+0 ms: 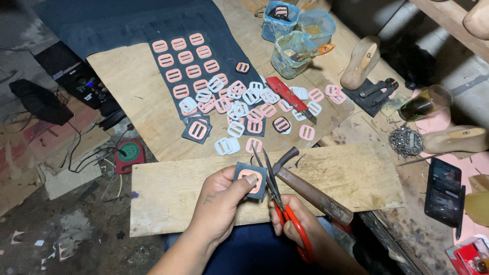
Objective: The person repeatedly shapes small rectangular shoe components using a curved metal tool and a wooden mallet, striking the tool to contour the edges. They also use red-handled scissors to trim excess material from the components. Finished pieces are placed on the workbench.
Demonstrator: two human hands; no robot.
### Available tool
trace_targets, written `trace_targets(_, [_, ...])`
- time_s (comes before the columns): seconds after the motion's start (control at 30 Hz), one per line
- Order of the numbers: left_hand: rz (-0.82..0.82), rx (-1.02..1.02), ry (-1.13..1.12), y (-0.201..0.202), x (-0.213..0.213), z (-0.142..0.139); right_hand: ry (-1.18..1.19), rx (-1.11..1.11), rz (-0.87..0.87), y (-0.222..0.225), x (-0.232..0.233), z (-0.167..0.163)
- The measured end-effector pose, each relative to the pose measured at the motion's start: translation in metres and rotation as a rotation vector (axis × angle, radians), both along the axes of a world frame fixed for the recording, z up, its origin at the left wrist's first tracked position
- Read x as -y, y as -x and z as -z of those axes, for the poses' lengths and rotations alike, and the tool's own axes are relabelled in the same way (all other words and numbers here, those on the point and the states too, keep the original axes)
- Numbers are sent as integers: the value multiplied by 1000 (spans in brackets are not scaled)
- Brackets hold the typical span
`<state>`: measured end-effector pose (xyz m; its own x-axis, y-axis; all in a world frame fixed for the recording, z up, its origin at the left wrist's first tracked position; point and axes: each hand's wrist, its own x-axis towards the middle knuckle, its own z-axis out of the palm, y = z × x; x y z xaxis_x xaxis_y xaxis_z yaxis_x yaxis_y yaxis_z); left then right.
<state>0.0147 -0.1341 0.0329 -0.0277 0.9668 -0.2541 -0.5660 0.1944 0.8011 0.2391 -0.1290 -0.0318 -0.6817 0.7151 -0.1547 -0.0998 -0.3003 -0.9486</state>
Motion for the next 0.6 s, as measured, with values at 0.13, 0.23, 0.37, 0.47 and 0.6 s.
trace_targets(0.13, [-8,-68,2,-4,-1,2,34,-1,0,0,0,0])
trace_targets(0.23, [-1,-102,22,-6,0,2,89,-15,22,-1,1,1])
trace_targets(0.37, [-5,-110,39,-7,0,1,127,-16,52,-2,2,1])
trace_targets(0.47, [-1,-101,50,-7,0,1,142,4,62,-4,1,2])
trace_targets(0.6, [21,-69,35,-2,-4,3,139,-2,61,-9,-3,3])
